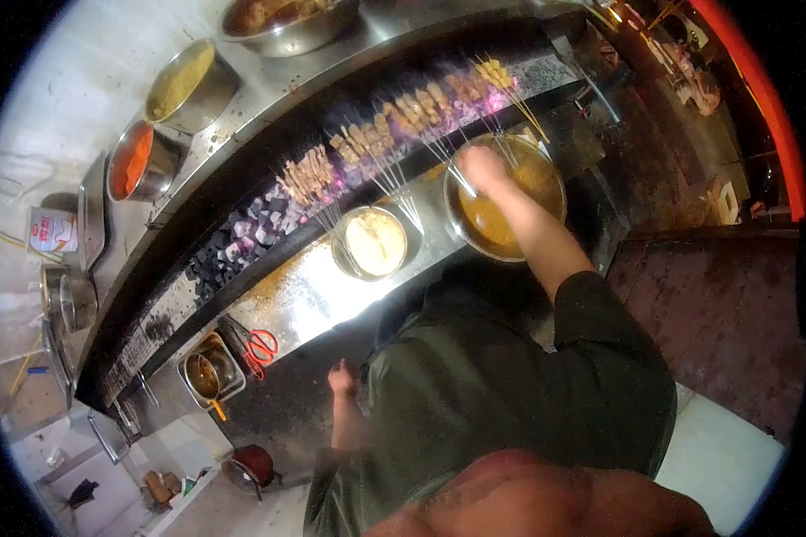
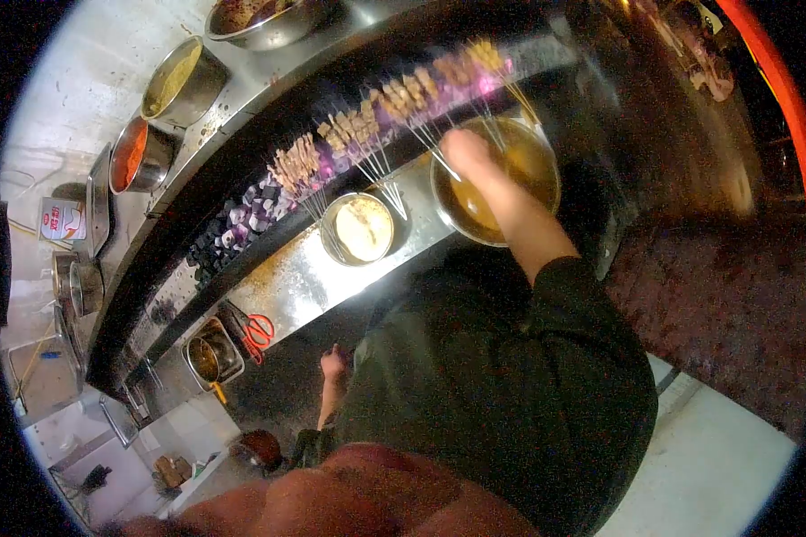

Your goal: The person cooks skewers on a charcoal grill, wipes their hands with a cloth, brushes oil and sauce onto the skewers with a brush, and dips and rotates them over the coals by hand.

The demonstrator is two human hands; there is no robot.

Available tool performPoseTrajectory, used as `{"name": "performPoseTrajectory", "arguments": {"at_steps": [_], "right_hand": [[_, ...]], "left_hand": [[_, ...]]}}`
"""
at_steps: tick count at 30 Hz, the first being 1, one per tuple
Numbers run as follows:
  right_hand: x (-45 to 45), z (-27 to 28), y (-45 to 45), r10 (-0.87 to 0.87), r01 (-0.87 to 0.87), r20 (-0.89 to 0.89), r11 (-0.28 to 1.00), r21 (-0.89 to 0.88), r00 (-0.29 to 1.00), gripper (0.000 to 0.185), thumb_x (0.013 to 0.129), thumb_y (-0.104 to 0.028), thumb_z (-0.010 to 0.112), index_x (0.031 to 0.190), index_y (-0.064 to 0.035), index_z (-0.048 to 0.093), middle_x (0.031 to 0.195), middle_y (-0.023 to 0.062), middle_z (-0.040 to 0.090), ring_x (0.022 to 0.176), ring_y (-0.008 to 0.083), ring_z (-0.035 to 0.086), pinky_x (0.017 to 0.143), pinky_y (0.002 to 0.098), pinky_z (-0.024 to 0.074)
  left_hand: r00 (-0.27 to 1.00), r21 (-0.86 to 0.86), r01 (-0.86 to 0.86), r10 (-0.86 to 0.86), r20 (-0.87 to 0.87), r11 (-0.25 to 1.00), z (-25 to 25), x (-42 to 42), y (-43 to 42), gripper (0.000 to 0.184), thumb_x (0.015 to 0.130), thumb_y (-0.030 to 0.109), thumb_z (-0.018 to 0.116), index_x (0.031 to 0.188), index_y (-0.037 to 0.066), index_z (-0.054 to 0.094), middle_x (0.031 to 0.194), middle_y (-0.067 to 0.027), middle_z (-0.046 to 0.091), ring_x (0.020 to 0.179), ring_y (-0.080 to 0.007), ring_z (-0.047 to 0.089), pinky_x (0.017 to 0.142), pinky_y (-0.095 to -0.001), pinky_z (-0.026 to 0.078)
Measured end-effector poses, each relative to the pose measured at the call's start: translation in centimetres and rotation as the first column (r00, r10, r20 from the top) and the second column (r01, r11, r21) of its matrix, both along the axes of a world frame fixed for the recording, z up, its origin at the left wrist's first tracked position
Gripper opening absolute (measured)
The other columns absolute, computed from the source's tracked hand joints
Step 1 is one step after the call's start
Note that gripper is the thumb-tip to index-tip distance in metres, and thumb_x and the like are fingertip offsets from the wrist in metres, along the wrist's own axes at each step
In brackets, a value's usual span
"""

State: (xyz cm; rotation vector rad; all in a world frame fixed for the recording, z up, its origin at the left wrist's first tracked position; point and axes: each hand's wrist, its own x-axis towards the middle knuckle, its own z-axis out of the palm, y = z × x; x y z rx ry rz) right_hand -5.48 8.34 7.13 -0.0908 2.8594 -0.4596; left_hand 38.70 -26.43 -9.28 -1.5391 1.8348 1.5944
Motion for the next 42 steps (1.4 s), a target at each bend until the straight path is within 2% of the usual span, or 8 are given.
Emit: {"name": "performPoseTrajectory", "arguments": {"at_steps": [2, 9, 14, 16, 20, 24, 31, 42], "right_hand": [[-0.2, -1.0, 0.2, 0.013, -0.014, -0.017, 1.0, -0.008, 1.0, 0.024, 0.082, -0.022, 0.048, 0.085, -0.0049, 0.066, 0.091, 0.0199, 0.063, 0.087, 0.037, 0.06, 0.076, 0.0462, 0.047], [-0.3, -0.9, 0.1, 0.019, -0.019, -0.02, 1.0, 0.003, 1.0, 0.024, 0.082, -0.023, 0.049, 0.084, -0.0047, 0.065, 0.09, 0.02, 0.063, 0.086, 0.037, 0.06, 0.075, 0.0465, 0.0475], [-0.1, -0.4, 0.1, 0.006, -0.006, -0.007, 1.0, -0.009, 1.0, 0.025, 0.083, -0.024, 0.049, 0.085, -0.0054, 0.065, 0.089, 0.0192, 0.063, 0.086, 0.037, 0.06, 0.077, 0.0466, 0.0471], [0.0, -0.3, 0.3, -0.003, 0.003, -0.022, 1.0, -0.025, 1.0, 0.024, 0.083, -0.024, 0.052, 0.088, -0.0054, 0.065, 0.089, 0.0208, 0.063, 0.086, 0.0366, 0.06, 0.076, 0.0461, 0.0473], [-0.2, 0.1, 0.2, -0.022, 0.021, -0.008, 0.996, -0.092, 1.0, 0.022, 0.08, -0.023, 0.054, 0.089, -0.0066, 0.066, 0.09, 0.0217, 0.062, 0.087, 0.0369, 0.06, 0.077, 0.0455, 0.0474], [-0.9, -0.4, 0.6, -0.04, 0.042, 0.026, 0.994, -0.099, 0.999, 0.023, 0.08, -0.025, 0.054, 0.089, -0.0072, 0.066, 0.09, 0.0198, 0.063, 0.087, 0.0364, 0.06, 0.077, 0.0449, 0.0477], [-1.9, -0.3, 1.6, -0.046, 0.069, 0.148, 0.986, -0.152, 0.988, 0.026, 0.082, -0.026, 0.055, 0.091, -0.0043, 0.066, 0.098, 0.02, 0.062, 0.093, 0.0362, 0.059, 0.079, 0.0441, 0.0469], [-1.9, 0.1, 1.5, -0.012, 0.057, 0.185, 0.969, -0.241, 0.983, 0.024, 0.082, -0.021, 0.055, 0.086, 0.0004, 0.066, 0.087, 0.0209, 0.064, 0.08, 0.0335, 0.063, 0.074, 0.0418, 0.0492]], "left_hand": [[0.974, 0.149, -0.121, 0.146, -0.173, 0.981, -4.1, 2.1, -1.3, 0.03, 0.09, 0.024, 0.051, 0.072, 0.0, 0.058, 0.063, -0.0076, 0.058, 0.055, -0.0193, 0.053, 0.053, -0.0341, 0.041], [0.995, -0.043, 0.083, -0.085, -0.045, 0.996, -4.9, 1.7, -2.1, 0.027, 0.09, 0.022, 0.053, 0.078, -0.001, 0.058, 0.065, -0.0067, 0.057, 0.055, -0.0149, 0.05, 0.052, -0.032, 0.04], [0.858, -0.452, 0.373, -0.487, -0.165, 0.81, 5.3, -6.1, 3.2, 0.027, 0.089, 0.024, 0.054, 0.088, -0.002, 0.058, 0.071, -0.0087, 0.059, 0.06, -0.0153, 0.052, 0.058, -0.0308, 0.043], [0.84, -0.167, 0.481, -0.507, -0.195, 0.861, 10.7, -10.7, 6.6, 0.029, 0.089, 0.025, 0.055, 0.094, -0.003, 0.059, 0.079, -0.012, 0.063, 0.068, -0.0172, 0.057, 0.066, -0.0304, 0.045], [0.567, -0.328, 0.696, -0.769, -0.294, 0.638, 18.4, -20.4, 15.3, 0.029, 0.089, 0.027, 0.055, 0.1, 0.001, 0.06, 0.086, -0.0084, 0.063, 0.082, -0.0154, 0.058, 0.077, -0.0281, 0.045], [0.658, 0.103, 0.595, -0.409, -0.632, 0.797, 17.1, -29.4, 22.7, 0.025, 0.088, 0.025, 0.053, 0.09, 0.0, 0.055, 0.065, -0.0031, 0.054, 0.055, -0.015, 0.048, 0.053, -0.0289, 0.041], [0.873, 0.521, 0.319, -0.031, -0.487, 0.792, 13.0, -37.4, 26.6, 0.018, 0.084, 0.012, 0.053, 0.094, -0.003, 0.053, 0.078, -0.0106, 0.058, 0.065, -0.0219, 0.056, 0.06, -0.0311, 0.047], [0.906, 0.7, 0.204, 0.139, -0.399, 0.684, 12.1, -39.1, 28.0, 0.013, 0.085, 0.014, 0.056, 0.088, 0.002, 0.053, 0.068, -0.0064, 0.056, 0.053, -0.0162, 0.051, 0.047, -0.027, 0.041]]}}
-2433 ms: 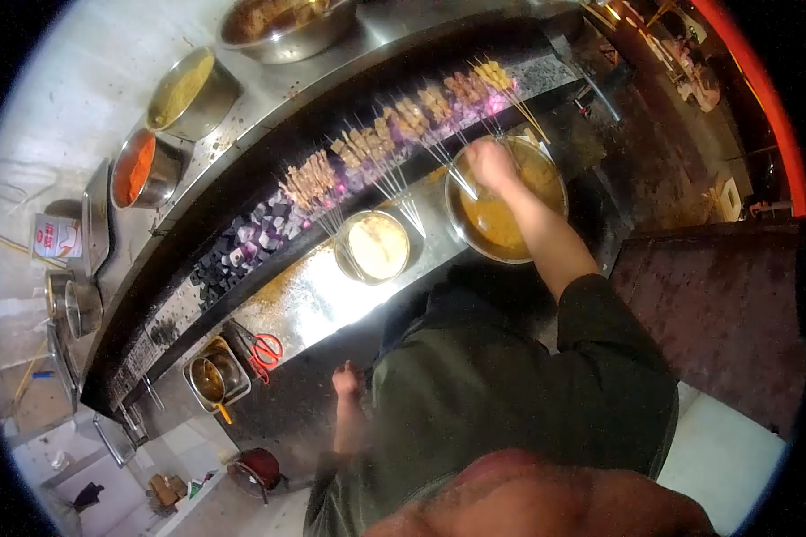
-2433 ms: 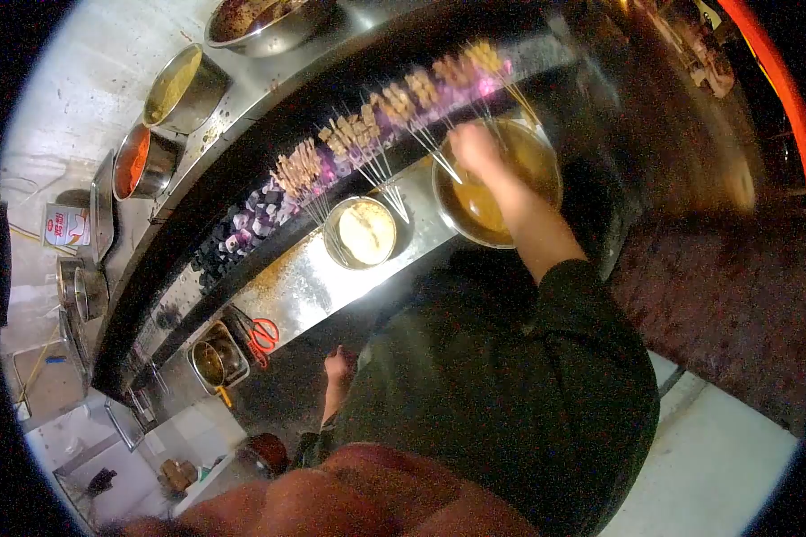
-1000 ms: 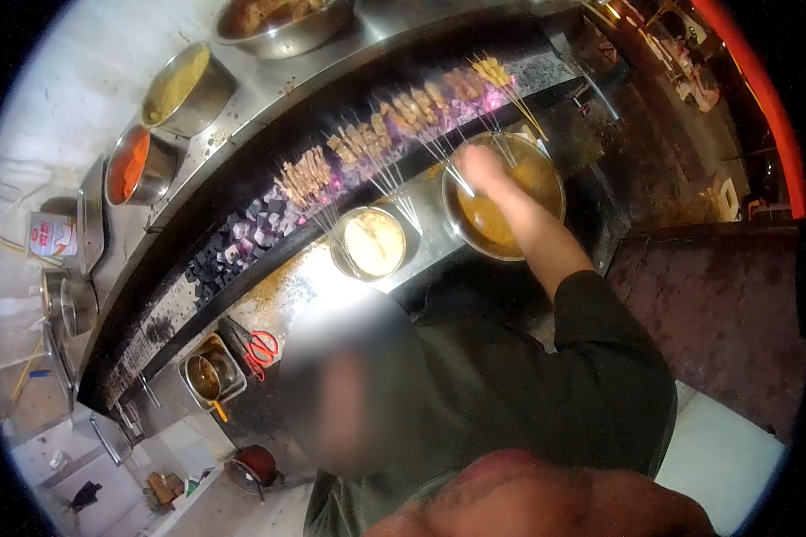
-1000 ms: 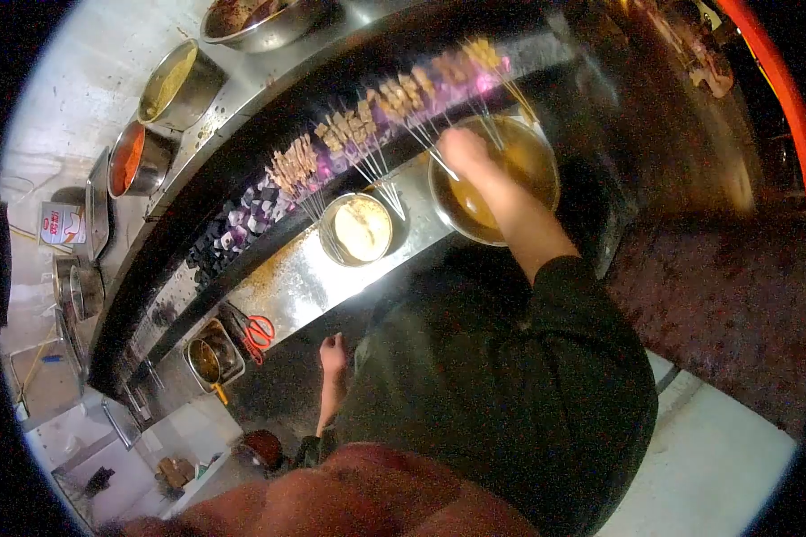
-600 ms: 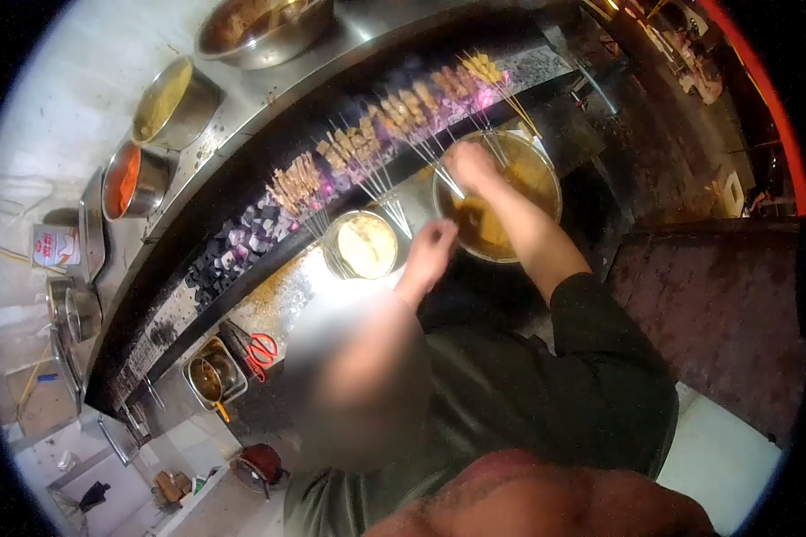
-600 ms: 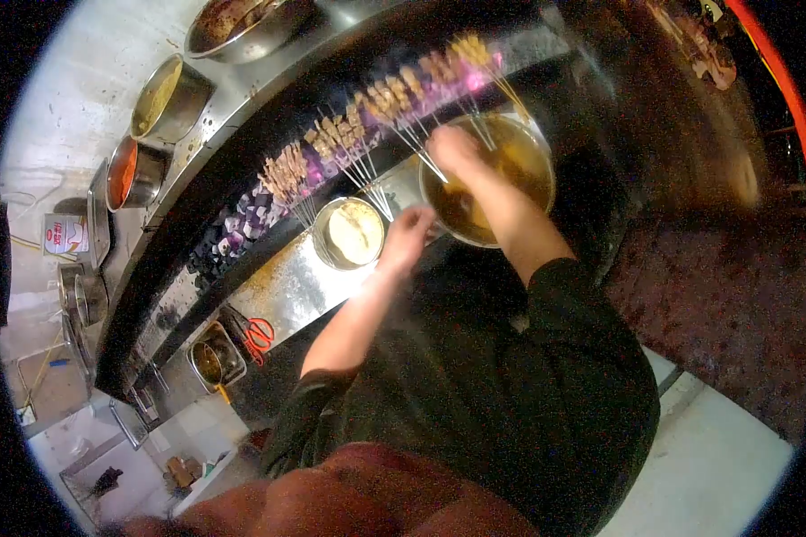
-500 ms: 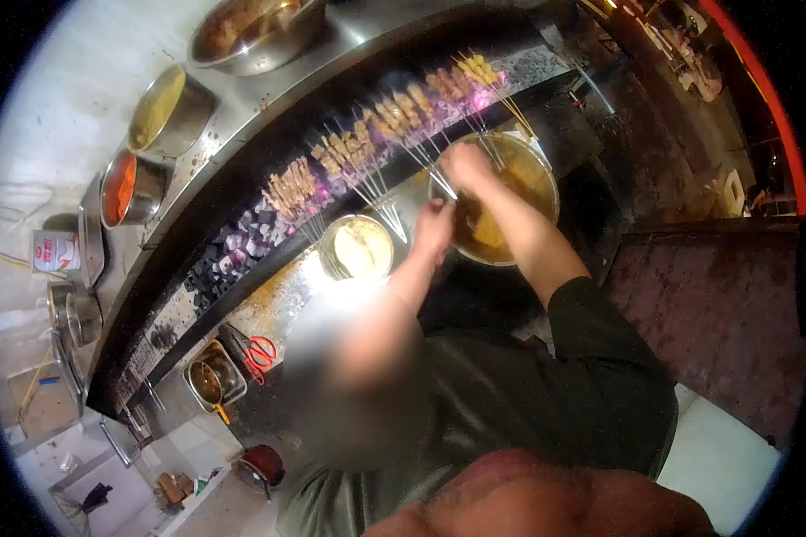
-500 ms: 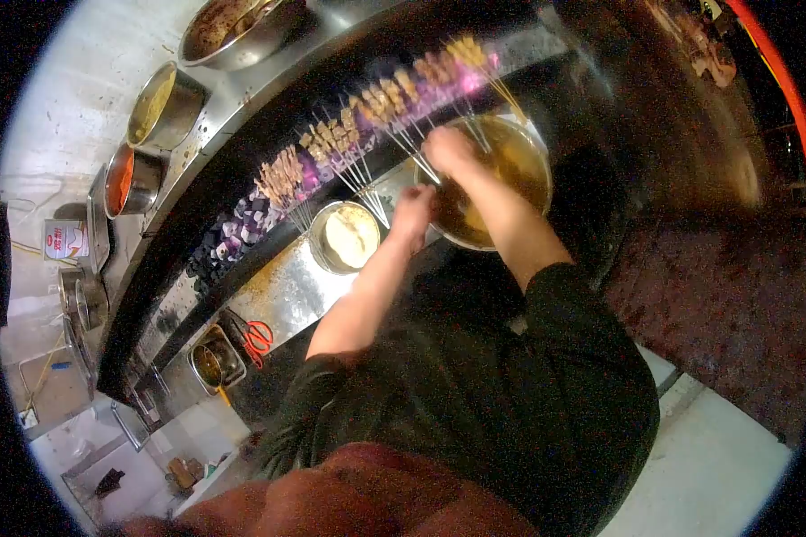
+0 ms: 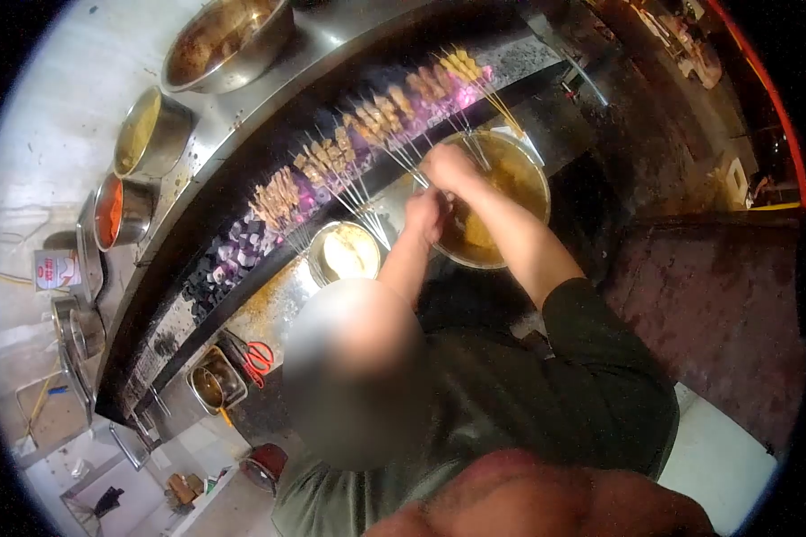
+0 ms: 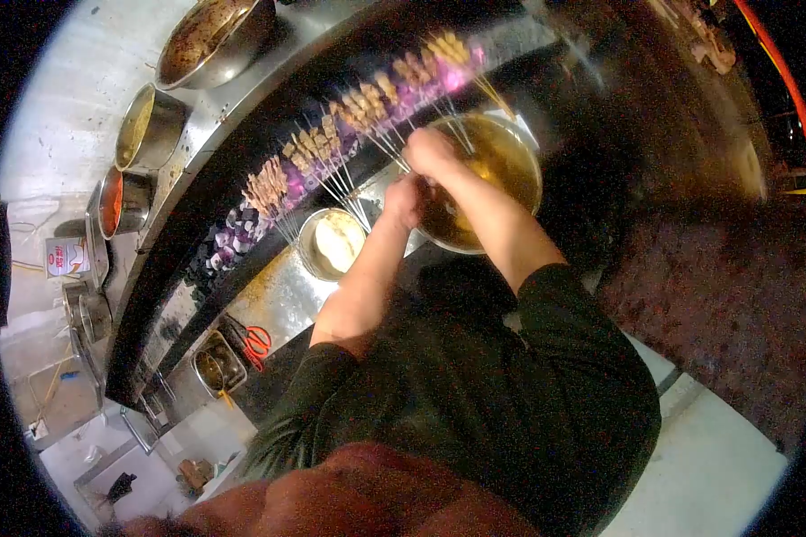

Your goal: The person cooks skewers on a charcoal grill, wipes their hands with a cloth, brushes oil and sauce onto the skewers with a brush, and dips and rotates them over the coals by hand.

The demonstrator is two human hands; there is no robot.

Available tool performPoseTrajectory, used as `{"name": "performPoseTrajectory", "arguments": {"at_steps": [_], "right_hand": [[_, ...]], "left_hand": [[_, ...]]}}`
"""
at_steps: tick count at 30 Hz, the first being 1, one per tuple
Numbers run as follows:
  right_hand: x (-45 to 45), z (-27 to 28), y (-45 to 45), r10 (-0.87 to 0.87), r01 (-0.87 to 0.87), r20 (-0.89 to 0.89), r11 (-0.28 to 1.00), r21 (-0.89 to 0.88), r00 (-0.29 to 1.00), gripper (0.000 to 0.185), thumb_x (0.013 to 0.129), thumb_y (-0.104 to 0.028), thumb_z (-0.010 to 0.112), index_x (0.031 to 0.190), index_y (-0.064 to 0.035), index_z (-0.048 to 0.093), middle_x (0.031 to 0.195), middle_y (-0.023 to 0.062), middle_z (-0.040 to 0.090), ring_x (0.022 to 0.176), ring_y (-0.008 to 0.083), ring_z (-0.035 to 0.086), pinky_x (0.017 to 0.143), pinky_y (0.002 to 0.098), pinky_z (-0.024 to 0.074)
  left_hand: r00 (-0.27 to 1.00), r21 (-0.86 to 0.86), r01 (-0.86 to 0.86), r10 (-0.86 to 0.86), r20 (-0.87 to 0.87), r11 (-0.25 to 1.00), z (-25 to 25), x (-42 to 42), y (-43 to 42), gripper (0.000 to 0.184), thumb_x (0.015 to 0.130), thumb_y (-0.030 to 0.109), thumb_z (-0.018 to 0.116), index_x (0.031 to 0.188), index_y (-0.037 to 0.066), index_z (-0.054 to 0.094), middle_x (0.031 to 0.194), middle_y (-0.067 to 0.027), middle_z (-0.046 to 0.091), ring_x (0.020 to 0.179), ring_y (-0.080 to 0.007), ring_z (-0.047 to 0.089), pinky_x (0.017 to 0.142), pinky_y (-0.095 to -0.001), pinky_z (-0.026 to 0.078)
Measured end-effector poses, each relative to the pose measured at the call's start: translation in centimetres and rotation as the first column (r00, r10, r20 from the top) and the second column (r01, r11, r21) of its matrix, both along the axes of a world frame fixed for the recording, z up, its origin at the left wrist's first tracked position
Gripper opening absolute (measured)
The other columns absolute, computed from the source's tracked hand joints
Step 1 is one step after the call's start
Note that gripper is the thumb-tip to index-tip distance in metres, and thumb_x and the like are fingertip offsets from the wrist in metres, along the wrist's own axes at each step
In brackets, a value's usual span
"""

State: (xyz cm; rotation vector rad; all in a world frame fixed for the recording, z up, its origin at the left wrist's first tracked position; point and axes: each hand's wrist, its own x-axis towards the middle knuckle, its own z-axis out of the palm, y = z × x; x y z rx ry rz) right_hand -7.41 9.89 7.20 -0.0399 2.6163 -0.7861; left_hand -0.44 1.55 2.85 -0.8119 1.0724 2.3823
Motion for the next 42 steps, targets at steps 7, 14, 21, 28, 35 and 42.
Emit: {"name": "performPoseTrajectory", "arguments": {"at_steps": [7, 14, 21, 28, 35, 42], "right_hand": [[0.2, 0.1, -0.3, -0.008, 0.008, 0.044, 1.0, 0.013, 0.999, 0.022, 0.082, -0.024, 0.056, 0.086, -0.005, 0.067, 0.079, 0.0165, 0.065, 0.074, 0.0306, 0.064, 0.07, 0.0393, 0.0497], [0.9, 0.5, 0.9, -0.01, 0.038, -0.273, 0.995, 0.097, 0.962, 0.027, 0.085, -0.029, 0.052, 0.087, -0.0057, 0.065, 0.082, 0.018, 0.065, 0.075, 0.0318, 0.063, 0.069, 0.0418, 0.05], [1.2, -0.3, 2.0, -0.037, 0.047, -0.102, 0.995, 0.091, 0.994, 0.025, 0.085, -0.027, 0.052, 0.087, -0.0042, 0.063, 0.083, 0.0195, 0.064, 0.078, 0.0353, 0.063, 0.07, 0.0441, 0.0495], [0.8, -1.4, 2.3, 0.001, 0.028, -0.154, 0.982, 0.186, 0.988, 0.023, 0.083, -0.025, 0.052, 0.088, -0.0049, 0.063, 0.084, 0.0199, 0.064, 0.081, 0.0357, 0.062, 0.073, 0.0439, 0.0494], [1.5, -1.3, 2.4, -0.058, 0.096, -0.193, 0.977, 0.191, 0.98, 0.022, 0.084, -0.024, 0.051, 0.091, -0.0053, 0.062, 0.089, 0.0202, 0.063, 0.086, 0.0364, 0.061, 0.076, 0.0457, 0.0483], [1.5, -1.9, 2.5, -0.004, 0.042, -0.231, 0.986, 0.16, 0.973, 0.022, 0.084, -0.024, 0.051, 0.088, -0.0057, 0.062, 0.081, 0.0191, 0.064, 0.08, 0.0365, 0.062, 0.072, 0.0459, 0.0484]], "left_hand": [[0.999, -0.032, -0.031, 0.032, 0.024, 0.999, 1.3, 0.4, 0.3, 0.012, 0.086, 0.014, 0.055, 0.087, 0.002, 0.053, 0.07, -0.0069, 0.056, 0.053, -0.0163, 0.05, 0.048, -0.0277, 0.042], [0.998, -0.009, -0.061, 0.061, 0.028, 0.998, 1.2, 0.0, 0.4, 0.01, 0.089, 0.01, 0.049, 0.086, 0.001, 0.051, 0.071, -0.0068, 0.055, 0.056, -0.0155, 0.05, 0.048, -0.0266, 0.043], [0.997, 0.048, -0.07, 0.069, 0.025, 0.996, -1.1, -0.2, 0.2, 0.014, 0.091, 0.006, 0.042, 0.083, 0.0, 0.052, 0.073, -0.0088, 0.054, 0.064, -0.0191, 0.051, 0.057, -0.0297, 0.044], [0.995, 0.034, -0.088, 0.086, 0.052, 0.996, -1.1, -0.1, 0.0, 0.011, 0.093, 0.008, 0.041, 0.091, -0.001, 0.046, 0.073, -0.0082, 0.053, 0.062, -0.0181, 0.052, 0.056, -0.029, 0.046], [0.995, -0.02, -0.074, 0.075, 0.071, 0.997, -0.5, 0.0, -0.2, 0.011, 0.094, 0.012, 0.042, 0.093, 0.001, 0.044, 0.073, -0.0081, 0.053, 0.062, -0.018, 0.053, 0.055, -0.0288, 0.048], [0.993, -0.008, -0.092, 0.092, 0.08, 0.996, -0.1, 0.0, -0.1, 0.012, 0.094, 0.012, 0.044, 0.088, 0.002, 0.047, 0.072, -0.0071, 0.054, 0.06, -0.0165, 0.053, 0.054, -0.0272, 0.048]]}}
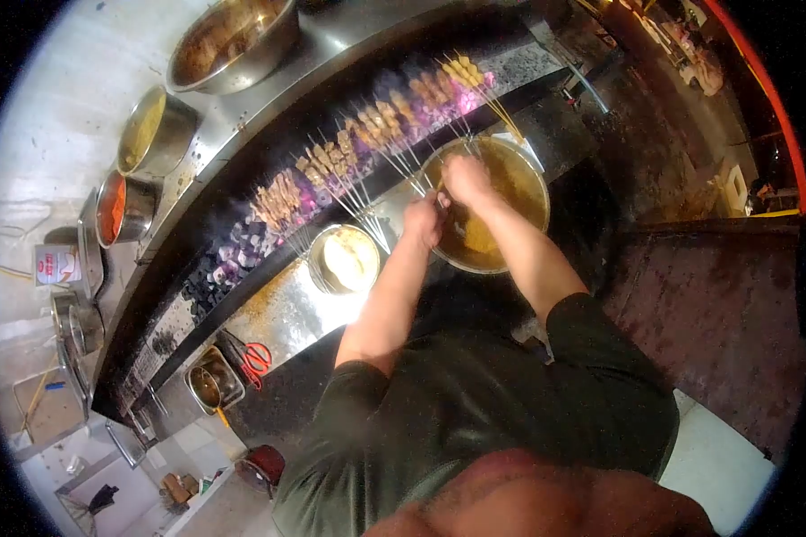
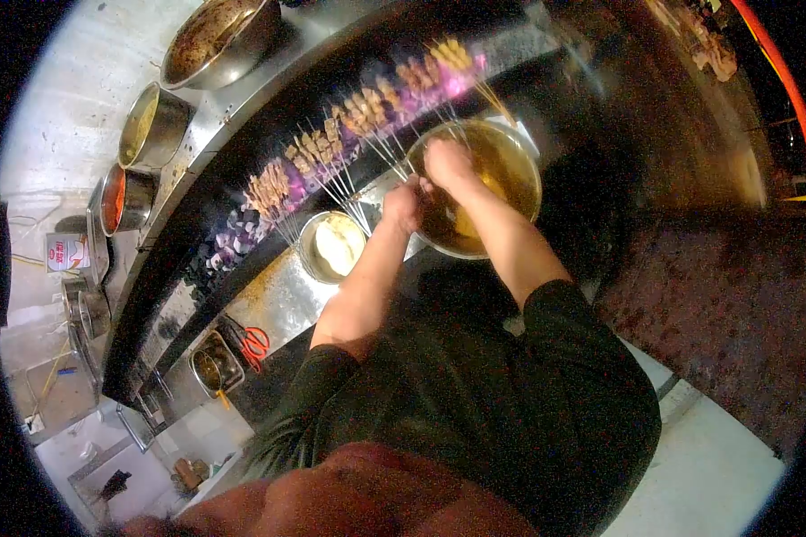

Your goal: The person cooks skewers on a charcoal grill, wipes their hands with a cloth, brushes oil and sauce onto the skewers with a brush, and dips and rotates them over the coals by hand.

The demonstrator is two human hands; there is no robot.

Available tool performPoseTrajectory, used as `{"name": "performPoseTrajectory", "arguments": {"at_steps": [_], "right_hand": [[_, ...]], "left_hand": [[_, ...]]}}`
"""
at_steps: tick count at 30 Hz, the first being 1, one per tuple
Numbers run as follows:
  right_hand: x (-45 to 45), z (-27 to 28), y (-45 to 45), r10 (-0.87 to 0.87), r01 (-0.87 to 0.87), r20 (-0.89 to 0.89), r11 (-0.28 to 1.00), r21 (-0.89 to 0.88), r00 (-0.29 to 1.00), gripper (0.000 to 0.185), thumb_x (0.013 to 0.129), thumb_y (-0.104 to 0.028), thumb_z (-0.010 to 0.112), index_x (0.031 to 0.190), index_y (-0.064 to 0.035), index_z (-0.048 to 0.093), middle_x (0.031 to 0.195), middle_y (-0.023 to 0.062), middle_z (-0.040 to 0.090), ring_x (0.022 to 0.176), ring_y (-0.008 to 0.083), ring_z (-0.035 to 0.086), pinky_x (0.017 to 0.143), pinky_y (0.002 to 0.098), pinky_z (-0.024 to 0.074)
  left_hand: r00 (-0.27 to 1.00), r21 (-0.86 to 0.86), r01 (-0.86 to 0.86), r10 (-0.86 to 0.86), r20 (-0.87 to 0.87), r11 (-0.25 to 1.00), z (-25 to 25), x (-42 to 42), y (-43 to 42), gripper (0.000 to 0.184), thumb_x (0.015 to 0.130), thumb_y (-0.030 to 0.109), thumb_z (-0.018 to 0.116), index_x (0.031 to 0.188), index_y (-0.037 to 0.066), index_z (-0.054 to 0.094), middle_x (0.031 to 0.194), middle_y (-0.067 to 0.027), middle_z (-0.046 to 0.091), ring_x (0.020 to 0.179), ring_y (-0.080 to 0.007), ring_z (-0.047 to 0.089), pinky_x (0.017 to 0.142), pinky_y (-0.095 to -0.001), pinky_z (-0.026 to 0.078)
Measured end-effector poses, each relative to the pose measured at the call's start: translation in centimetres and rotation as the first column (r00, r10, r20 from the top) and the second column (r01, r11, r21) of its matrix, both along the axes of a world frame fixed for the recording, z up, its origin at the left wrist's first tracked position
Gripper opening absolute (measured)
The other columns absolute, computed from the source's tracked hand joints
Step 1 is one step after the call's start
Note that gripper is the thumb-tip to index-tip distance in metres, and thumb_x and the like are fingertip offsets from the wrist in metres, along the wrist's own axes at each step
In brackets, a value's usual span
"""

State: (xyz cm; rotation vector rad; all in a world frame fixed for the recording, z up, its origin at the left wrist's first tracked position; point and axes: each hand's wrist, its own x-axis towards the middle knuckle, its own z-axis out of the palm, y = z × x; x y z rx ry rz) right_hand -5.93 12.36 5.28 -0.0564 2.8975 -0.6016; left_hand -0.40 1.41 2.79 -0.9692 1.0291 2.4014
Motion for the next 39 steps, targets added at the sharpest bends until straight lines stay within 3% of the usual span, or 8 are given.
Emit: {"name": "performPoseTrajectory", "arguments": {"at_steps": [7, 11, 16, 22, 25, 31, 39], "right_hand": [[0.3, -0.3, -0.6, 0.033, -0.035, -0.051, 0.999, -0.034, 0.998, 0.022, 0.086, -0.022, 0.049, 0.086, -0.0039, 0.061, 0.073, 0.0169, 0.064, 0.072, 0.0326, 0.063, 0.067, 0.0415, 0.0498], [0.4, 0.7, -0.6, 0.027, -0.02, 0.048, 0.989, -0.145, 0.998, 0.021, 0.087, -0.02, 0.048, 0.086, -0.0027, 0.06, 0.064, 0.014, 0.063, 0.06, 0.0275, 0.063, 0.062, 0.0381, 0.0502], [0.3, 0.6, -0.7, 0.038, -0.018, 0.073, 0.965, -0.26, 0.997, 0.02, 0.089, -0.016, 0.046, 0.085, -0.0005, 0.059, 0.058, 0.0119, 0.062, 0.048, 0.0212, 0.061, 0.054, 0.0341, 0.0497], [0.5, 1.3, -0.9, 0.04, -0.002, 0.126, 0.958, -0.286, 0.991, 0.02, 0.089, -0.016, 0.046, 0.086, 0.0005, 0.058, 0.057, 0.0119, 0.061, 0.046, 0.0205, 0.06, 0.051, 0.0336, 0.0492], [0.8, 2.1, -1.1, -0.005, 0.087, 0.214, 0.924, -0.373, 0.977, 0.021, 0.089, -0.016, 0.045, 0.085, -0.0003, 0.058, 0.057, 0.0117, 0.061, 0.047, 0.0208, 0.06, 0.052, 0.0343, 0.0495], [0.8, 2.9, -1.0, 0.028, 0.04, 0.2, 0.943, -0.33, 0.979, 0.023, 0.087, -0.021, 0.045, 0.083, -0.0027, 0.058, 0.058, 0.0118, 0.062, 0.053, 0.023, 0.062, 0.06, 0.0372, 0.0502], [1.0, 2.3, -0.8, 0.017, 0.007, 0.082, 0.956, -0.293, 0.997, 0.023, 0.087, -0.022, 0.046, 0.085, -0.0031, 0.06, 0.056, 0.0109, 0.061, 0.056, 0.0246, 0.063, 0.062, 0.0378, 0.0499]], "left_hand": [[0.999, 0.036, 0.017, -0.015, -0.037, 0.999, -0.9, -0.1, 0.0, 0.011, 0.092, 0.011, 0.045, 0.088, 0.001, 0.047, 0.071, -0.0068, 0.055, 0.058, -0.0154, 0.053, 0.049, -0.0238, 0.046], [0.993, 0.029, 0.094, -0.091, -0.071, 0.995, -1.7, -0.2, -0.4, 0.011, 0.092, 0.011, 0.046, 0.09, 0.001, 0.047, 0.072, -0.0067, 0.055, 0.058, -0.0148, 0.053, 0.049, -0.0224, 0.045], [0.998, 0.088, 0.009, -0.004, -0.057, 0.996, -2.1, -0.3, 0.0, 0.009, 0.091, 0.01, 0.046, 0.091, 0.001, 0.048, 0.071, -0.006, 0.055, 0.056, -0.014, 0.053, 0.047, -0.0224, 0.044], [0.997, 0.06, 0.034, -0.029, -0.075, 0.998, -2.3, -0.2, -0.2, 0.007, 0.089, 0.008, 0.047, 0.089, 0.001, 0.048, 0.071, -0.0063, 0.054, 0.058, -0.015, 0.052, 0.049, -0.0233, 0.044], [0.997, 0.066, 0.014, -0.009, -0.076, 0.998, -1.1, 0.0, -0.1, 0.007, 0.089, 0.007, 0.047, 0.086, 0.001, 0.049, 0.071, -0.0063, 0.054, 0.059, -0.0151, 0.052, 0.052, -0.0238, 0.044], [0.997, 0.061, -0.001, 0.006, -0.083, 0.998, -0.3, 0.0, 0.0, 0.008, 0.088, 0.006, 0.047, 0.083, 0.001, 0.049, 0.071, -0.0061, 0.054, 0.06, -0.015, 0.051, 0.055, -0.0247, 0.044], [0.995, 0.054, 0.024, -0.018, -0.096, 0.998, -0.3, 0.0, -0.1, 0.01, 0.089, 0.008, 0.045, 0.083, 0.001, 0.051, 0.07, -0.0054, 0.054, 0.059, -0.0145, 0.05, 0.053, -0.0238, 0.043]]}}
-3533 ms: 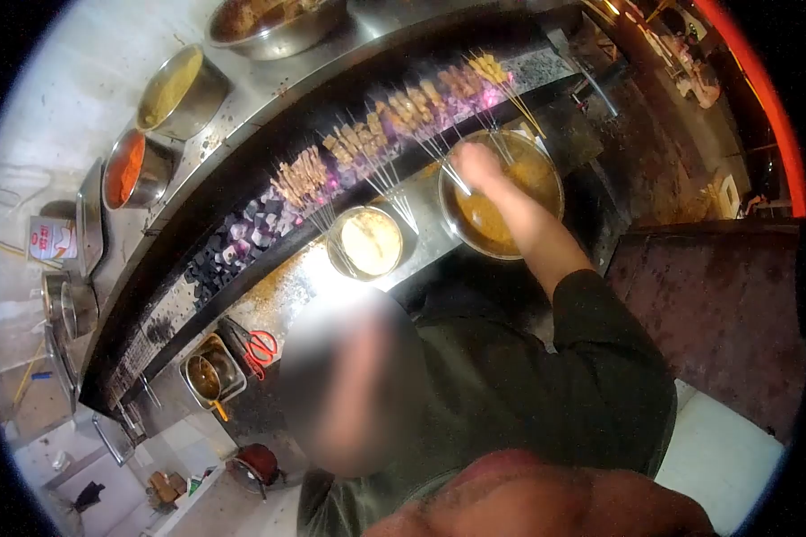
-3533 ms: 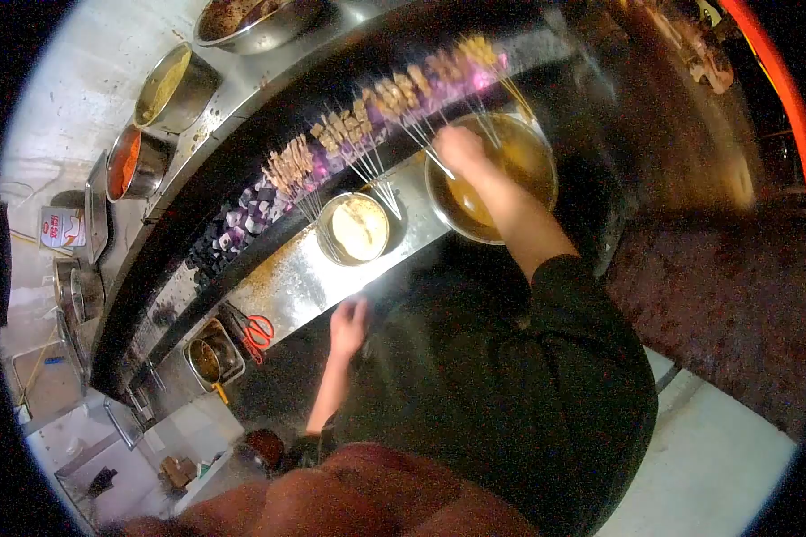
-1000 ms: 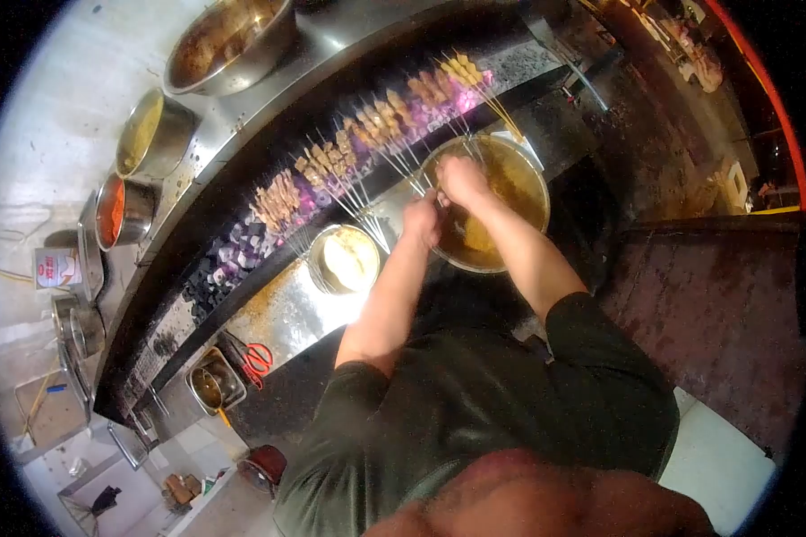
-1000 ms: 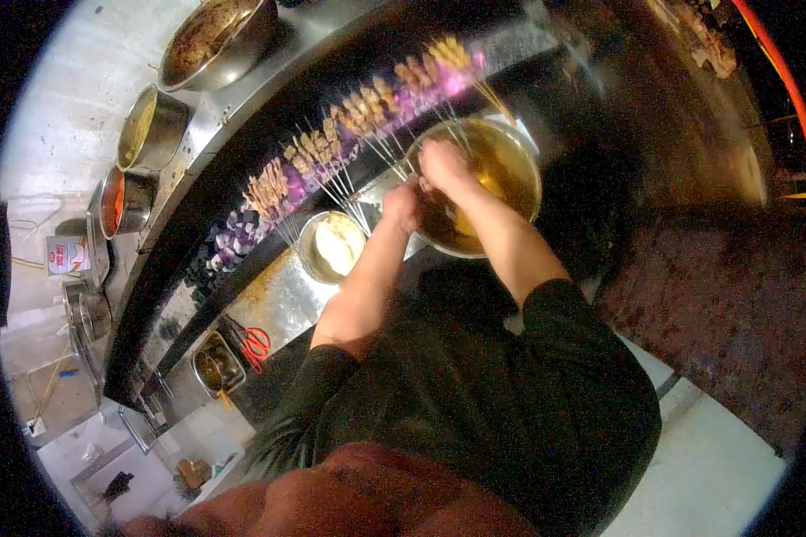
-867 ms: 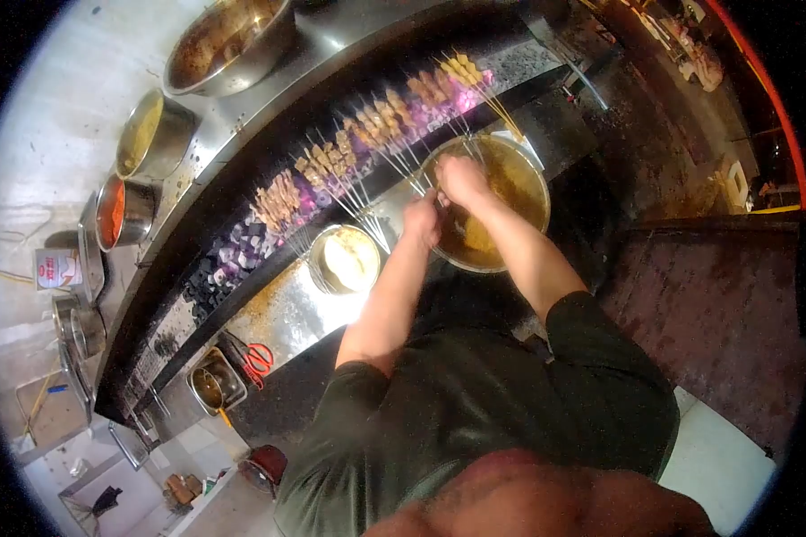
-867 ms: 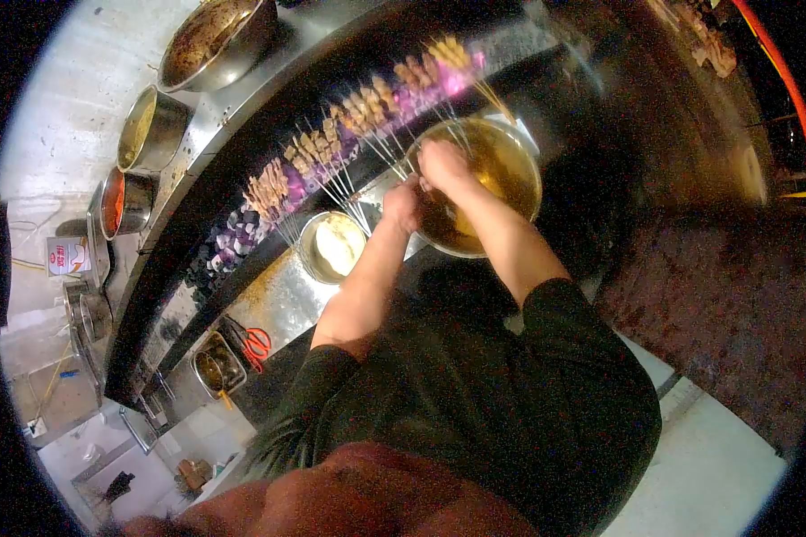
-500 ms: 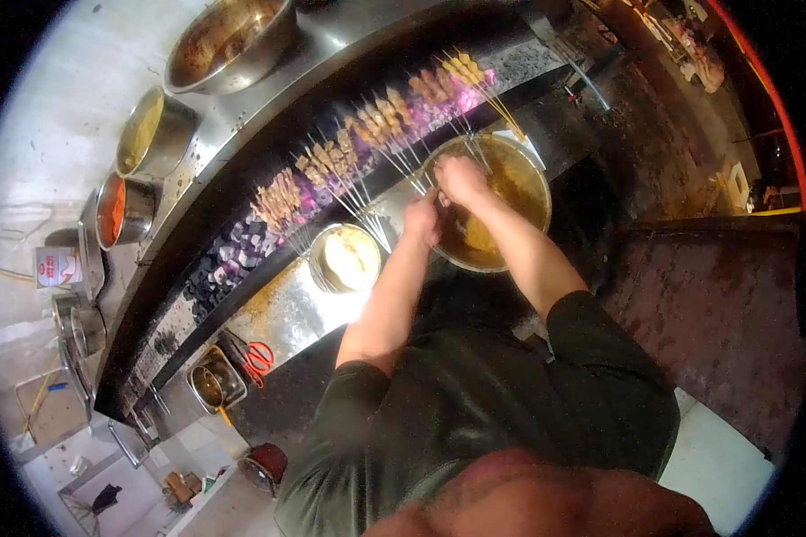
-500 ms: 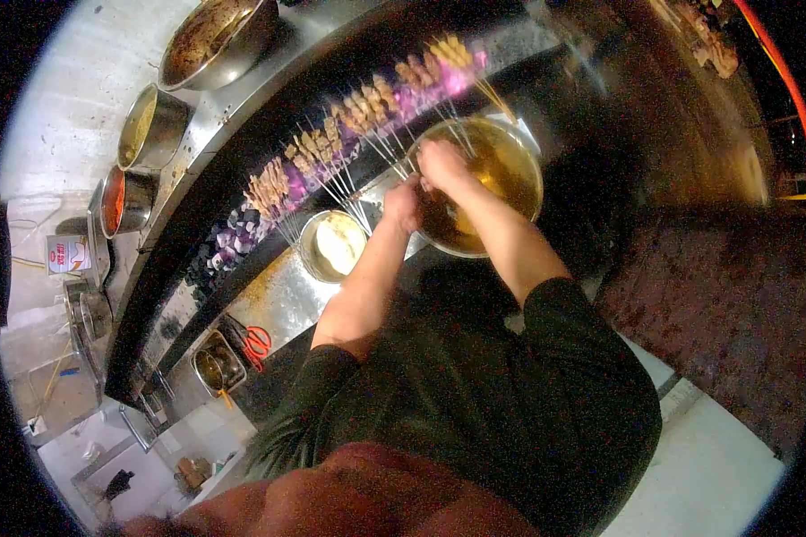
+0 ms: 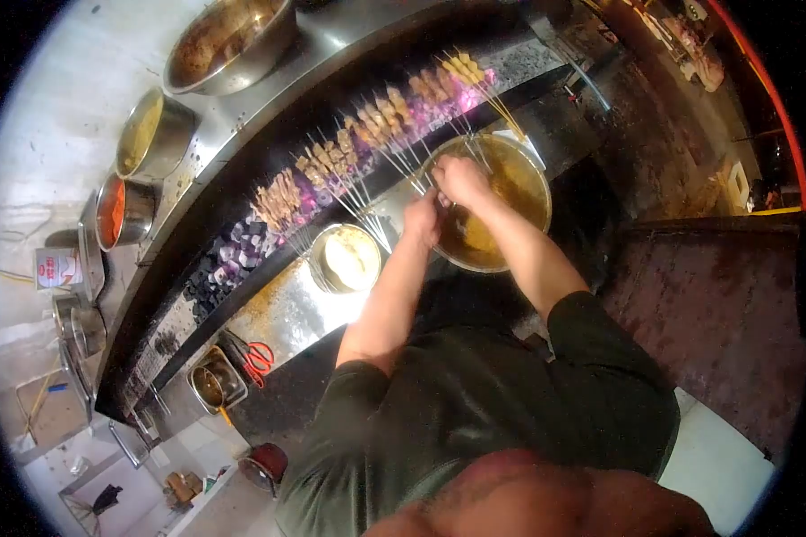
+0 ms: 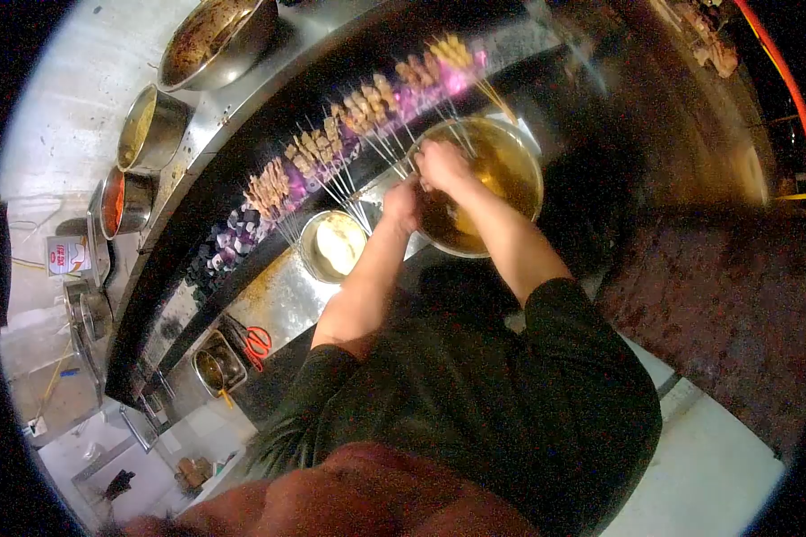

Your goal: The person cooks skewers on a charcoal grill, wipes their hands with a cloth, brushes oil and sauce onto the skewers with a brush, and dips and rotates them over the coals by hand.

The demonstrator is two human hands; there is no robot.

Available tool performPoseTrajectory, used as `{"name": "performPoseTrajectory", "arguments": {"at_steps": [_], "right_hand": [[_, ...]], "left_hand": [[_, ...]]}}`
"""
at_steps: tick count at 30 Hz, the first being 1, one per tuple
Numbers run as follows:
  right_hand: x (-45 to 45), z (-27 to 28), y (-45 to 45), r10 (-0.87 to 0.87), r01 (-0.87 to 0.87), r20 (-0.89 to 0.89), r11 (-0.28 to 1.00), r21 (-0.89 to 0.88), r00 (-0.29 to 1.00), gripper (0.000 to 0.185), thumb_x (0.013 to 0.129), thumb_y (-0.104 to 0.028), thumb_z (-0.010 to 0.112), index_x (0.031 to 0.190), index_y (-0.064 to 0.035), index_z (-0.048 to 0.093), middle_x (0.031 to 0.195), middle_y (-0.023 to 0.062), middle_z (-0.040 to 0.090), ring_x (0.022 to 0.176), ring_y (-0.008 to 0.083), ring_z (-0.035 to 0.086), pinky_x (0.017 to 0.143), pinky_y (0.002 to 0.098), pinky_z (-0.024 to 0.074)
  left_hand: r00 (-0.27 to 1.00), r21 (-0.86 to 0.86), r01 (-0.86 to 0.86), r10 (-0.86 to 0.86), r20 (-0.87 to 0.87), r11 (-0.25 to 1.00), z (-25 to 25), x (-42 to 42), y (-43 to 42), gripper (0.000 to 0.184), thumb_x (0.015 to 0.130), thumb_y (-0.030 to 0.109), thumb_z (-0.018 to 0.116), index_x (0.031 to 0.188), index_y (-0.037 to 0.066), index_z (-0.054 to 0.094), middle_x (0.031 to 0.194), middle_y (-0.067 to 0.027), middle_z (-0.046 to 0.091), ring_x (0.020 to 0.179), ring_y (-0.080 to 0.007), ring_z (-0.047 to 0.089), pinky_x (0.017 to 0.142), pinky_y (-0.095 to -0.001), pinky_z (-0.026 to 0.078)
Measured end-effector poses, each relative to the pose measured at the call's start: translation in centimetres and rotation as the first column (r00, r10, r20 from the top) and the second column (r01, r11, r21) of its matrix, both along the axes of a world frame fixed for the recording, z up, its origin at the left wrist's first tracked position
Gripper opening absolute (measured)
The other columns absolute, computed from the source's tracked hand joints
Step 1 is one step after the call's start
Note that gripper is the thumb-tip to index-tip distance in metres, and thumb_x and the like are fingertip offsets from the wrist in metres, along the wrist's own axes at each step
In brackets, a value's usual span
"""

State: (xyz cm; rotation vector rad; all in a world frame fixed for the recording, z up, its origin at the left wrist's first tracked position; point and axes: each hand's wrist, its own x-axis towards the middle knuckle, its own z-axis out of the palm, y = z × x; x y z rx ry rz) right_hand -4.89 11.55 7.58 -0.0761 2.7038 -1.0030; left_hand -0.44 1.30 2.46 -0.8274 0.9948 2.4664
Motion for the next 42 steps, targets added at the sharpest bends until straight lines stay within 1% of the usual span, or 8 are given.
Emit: {"name": "performPoseTrajectory", "arguments": {"at_steps": [10, 13, 20, 24, 30, 36, 39, 42], "right_hand": [[0.0, 0.4, 0.0, -0.027, 0.032, 0.074, 0.997, -0.066, 0.997, 0.024, 0.087, -0.025, 0.05, 0.086, -0.0029, 0.061, 0.059, 0.0117, 0.062, 0.06, 0.0262, 0.063, 0.063, 0.0372, 0.0504], [-0.2, -0.9, 0.3, 0.01, 0.033, -0.241, 0.984, 0.173, 0.97, 0.026, 0.085, -0.028, 0.053, 0.088, -0.0028, 0.061, 0.068, 0.0137, 0.065, 0.068, 0.03, 0.064, 0.066, 0.0409, 0.05], [-1.0, 0.3, 2.6, -0.095, 0.154, -0.22, 0.952, 0.265, 0.971, 0.045, 0.086, -0.032, 0.054, 0.12, -0.0034, 0.045, 0.121, 0.0169, 0.049, 0.106, 0.0302, 0.053, 0.087, 0.0441, 0.0443], [-1.1, -0.9, 3.7, -0.08, 0.22, -0.339, 0.891, 0.398, 0.937, 0.054, 0.086, -0.029, 0.056, 0.127, 0.0004, 0.037, 0.127, 0.0219, 0.042, 0.104, 0.0306, 0.053, 0.086, 0.0427, 0.0458], [-2.5, -2.9, 3.7, -0.176, 0.207, -0.112, 0.888, 0.411, 0.978, 0.036, 0.09, -0.015, 0.042, 0.122, 0.0018, 0.042, 0.106, 0.0227, 0.057, 0.089, 0.0328, 0.061, 0.077, 0.0439, 0.0493], [-2.6, -4.1, 5.6, -0.091, 0.125, -0.1, 0.895, 0.428, 0.991, 0.025, 0.088, -0.013, 0.038, 0.106, -0.0002, 0.051, 0.093, 0.0208, 0.062, 0.086, 0.0373, 0.061, 0.075, 0.047, 0.0481], [-2.2, -2.0, 5.9, -0.051, 0.051, -0.004, 0.972, 0.229, 0.999, 0.026, 0.09, -0.011, 0.039, 0.11, 0.0015, 0.051, 0.096, 0.0212, 0.062, 0.089, 0.0335, 0.061, 0.077, 0.0446, 0.0493], [-2.0, -4.7, 6.9, -0.023, 0.003, -0.382, 0.999, -0.051, 0.924, 0.02, 0.091, -0.014, 0.043, 0.101, -0.0028, 0.057, 0.076, 0.012, 0.062, 0.066, 0.0253, 0.062, 0.057, 0.0388, 0.0483]], "left_hand": [[1.0, -0.05, 0.015, -0.014, 0.026, 0.999, 0.0, 0.1, 0.0, 0.013, 0.09, 0.011, 0.046, 0.084, 0.001, 0.053, 0.073, -0.0057, 0.057, 0.059, -0.0141, 0.053, 0.052, -0.0233, 0.044], [0.999, -0.053, 0.015, -0.014, 0.033, 0.998, 0.0, 0.1, -0.1, 0.013, 0.09, 0.012, 0.046, 0.085, 0.002, 0.053, 0.072, -0.0058, 0.057, 0.059, -0.0141, 0.054, 0.051, -0.0232, 0.044], [0.991, -0.133, 0.097, -0.084, 0.101, 0.986, 0.4, 0.6, -0.2, 0.018, 0.089, 0.02, 0.052, 0.089, 0.002, 0.052, 0.072, -0.0051, 0.057, 0.056, -0.0139, 0.053, 0.048, -0.0227, 0.044], [0.985, -0.231, 0.173, -0.164, 0.061, 0.957, 1.8, 2.1, -0.9, 0.034, 0.088, 0.033, 0.054, 0.097, 0.0, 0.052, 0.079, -0.0069, 0.057, 0.066, -0.0158, 0.055, 0.055, -0.0248, 0.045], [0.927, -0.362, 0.367, -0.37, 0.065, 0.857, 4.8, 5.6, -2.7, 0.058, 0.087, 0.042, 0.054, 0.12, -0.003, 0.043, 0.101, -0.0107, 0.056, 0.089, -0.0213, 0.054, 0.073, -0.0304, 0.044], [0.925, -0.438, 0.338, -0.38, -0.011, 0.833, 4.8, 10.7, -6.6, 0.041, 0.088, 0.036, 0.054, 0.114, 0.005, 0.049, 0.102, -0.0064, 0.056, 0.089, -0.0166, 0.054, 0.076, -0.0295, 0.044], [0.953, -0.433, 0.283, -0.303, 0.022, 0.856, 3.7, 13.5, -9.2, 0.036, 0.089, 0.034, 0.055, 0.112, 0.006, 0.051, 0.101, -0.0048, 0.058, 0.089, -0.0153, 0.055, 0.077, -0.0284, 0.044], [0.977, -0.408, 0.215, -0.201, 0.078, 0.887, 4.6, 15.6, -11.2, 0.034, 0.089, 0.033, 0.056, 0.11, 0.007, 0.053, 0.1, -0.0039, 0.059, 0.088, -0.0143, 0.055, 0.076, -0.0276, 0.044]]}}
